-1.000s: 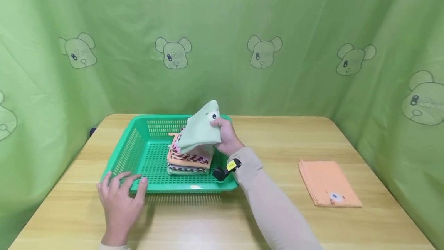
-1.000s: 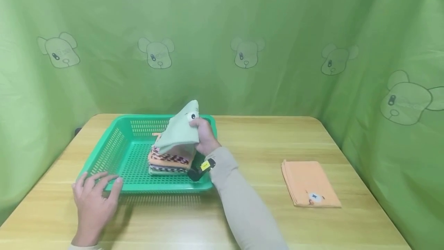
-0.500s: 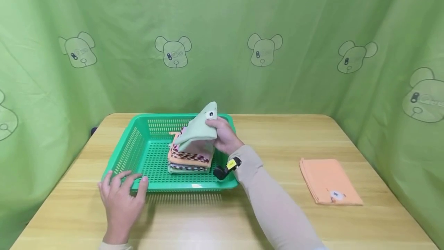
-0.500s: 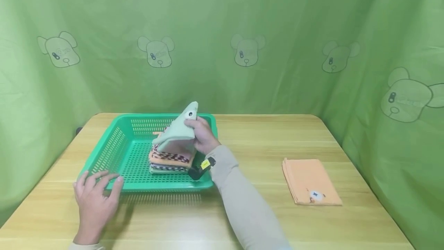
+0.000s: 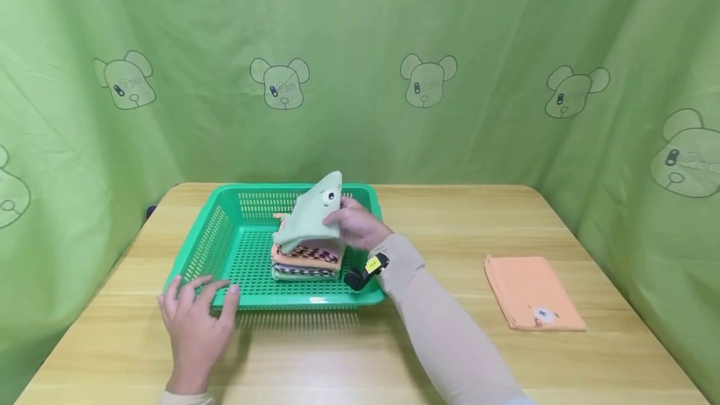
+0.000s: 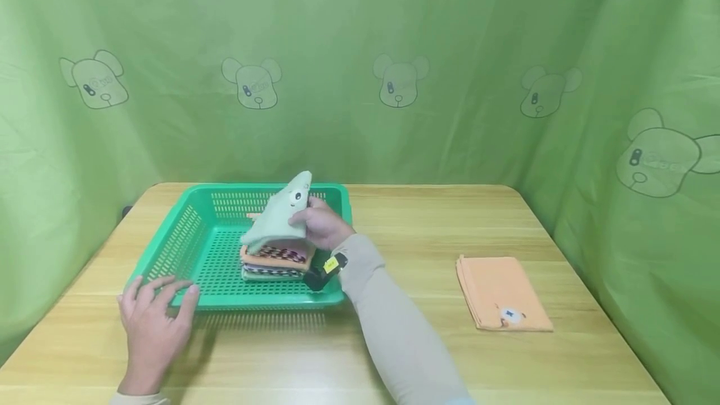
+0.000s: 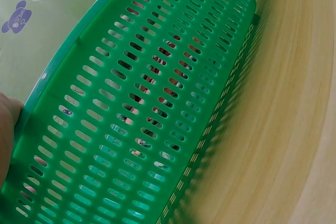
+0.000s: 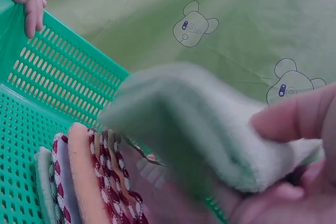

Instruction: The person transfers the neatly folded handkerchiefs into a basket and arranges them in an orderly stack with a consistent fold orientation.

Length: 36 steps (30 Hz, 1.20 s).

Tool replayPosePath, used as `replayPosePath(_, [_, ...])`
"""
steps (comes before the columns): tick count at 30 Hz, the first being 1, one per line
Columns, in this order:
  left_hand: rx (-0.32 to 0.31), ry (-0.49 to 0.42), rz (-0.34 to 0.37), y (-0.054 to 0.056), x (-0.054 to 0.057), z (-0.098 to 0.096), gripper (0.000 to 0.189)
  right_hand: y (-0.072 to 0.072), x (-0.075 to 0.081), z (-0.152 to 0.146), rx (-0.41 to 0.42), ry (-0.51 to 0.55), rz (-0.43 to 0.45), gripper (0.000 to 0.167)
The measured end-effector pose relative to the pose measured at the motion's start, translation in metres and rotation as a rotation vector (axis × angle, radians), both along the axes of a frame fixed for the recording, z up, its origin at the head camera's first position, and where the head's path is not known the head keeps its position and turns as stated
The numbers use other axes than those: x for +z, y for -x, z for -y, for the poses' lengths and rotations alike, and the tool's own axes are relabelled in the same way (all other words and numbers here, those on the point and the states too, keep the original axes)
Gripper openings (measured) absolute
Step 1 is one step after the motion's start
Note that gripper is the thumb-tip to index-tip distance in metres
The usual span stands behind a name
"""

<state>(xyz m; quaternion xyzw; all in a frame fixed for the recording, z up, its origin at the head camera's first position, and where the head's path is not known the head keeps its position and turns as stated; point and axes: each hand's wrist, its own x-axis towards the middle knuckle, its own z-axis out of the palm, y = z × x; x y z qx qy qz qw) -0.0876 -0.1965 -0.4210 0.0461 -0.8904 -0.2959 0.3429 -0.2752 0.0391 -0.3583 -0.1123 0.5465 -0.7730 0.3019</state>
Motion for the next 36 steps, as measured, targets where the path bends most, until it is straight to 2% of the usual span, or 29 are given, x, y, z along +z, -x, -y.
replayPosePath(4, [0.002,0.001,0.003,-0.0004,0.0004,-0.0004,0.029,0.0001,-0.0013,0.0005,0.021,-0.096,0.078,0.052])
replayPosePath(9, [0.002,0.001,-0.009,-0.0005,0.001,-0.001,0.028,0.0024,-0.0041,0.0021,-0.065,-0.219,0.131,0.042])
replayPosePath(14, [0.003,-0.001,-0.011,-0.0007,0.0008,-0.0011,0.028,0.0028,-0.0055,0.0015,-0.134,-0.354,0.094,0.044])
replayPosePath(19, [0.001,-0.001,-0.018,-0.0006,-0.0006,-0.0008,0.028,0.0023,-0.0074,0.0002,-0.151,-0.454,0.024,0.046])
replayPosePath(22, [0.0,0.001,-0.013,-0.0007,-0.0003,-0.0006,0.029,0.0026,-0.0094,0.0002,-0.135,-0.428,-0.007,0.052])
replayPosePath(26, [0.0,0.005,-0.003,-0.0009,0.001,-0.0003,0.029,0.0026,-0.0097,0.0012,-0.092,-0.318,-0.043,0.06])
replayPosePath(36, [-0.002,0.008,0.0,-0.0013,0.0016,0.0,0.029,-0.0001,-0.0058,0.0024,-0.005,-0.185,-0.125,0.064])
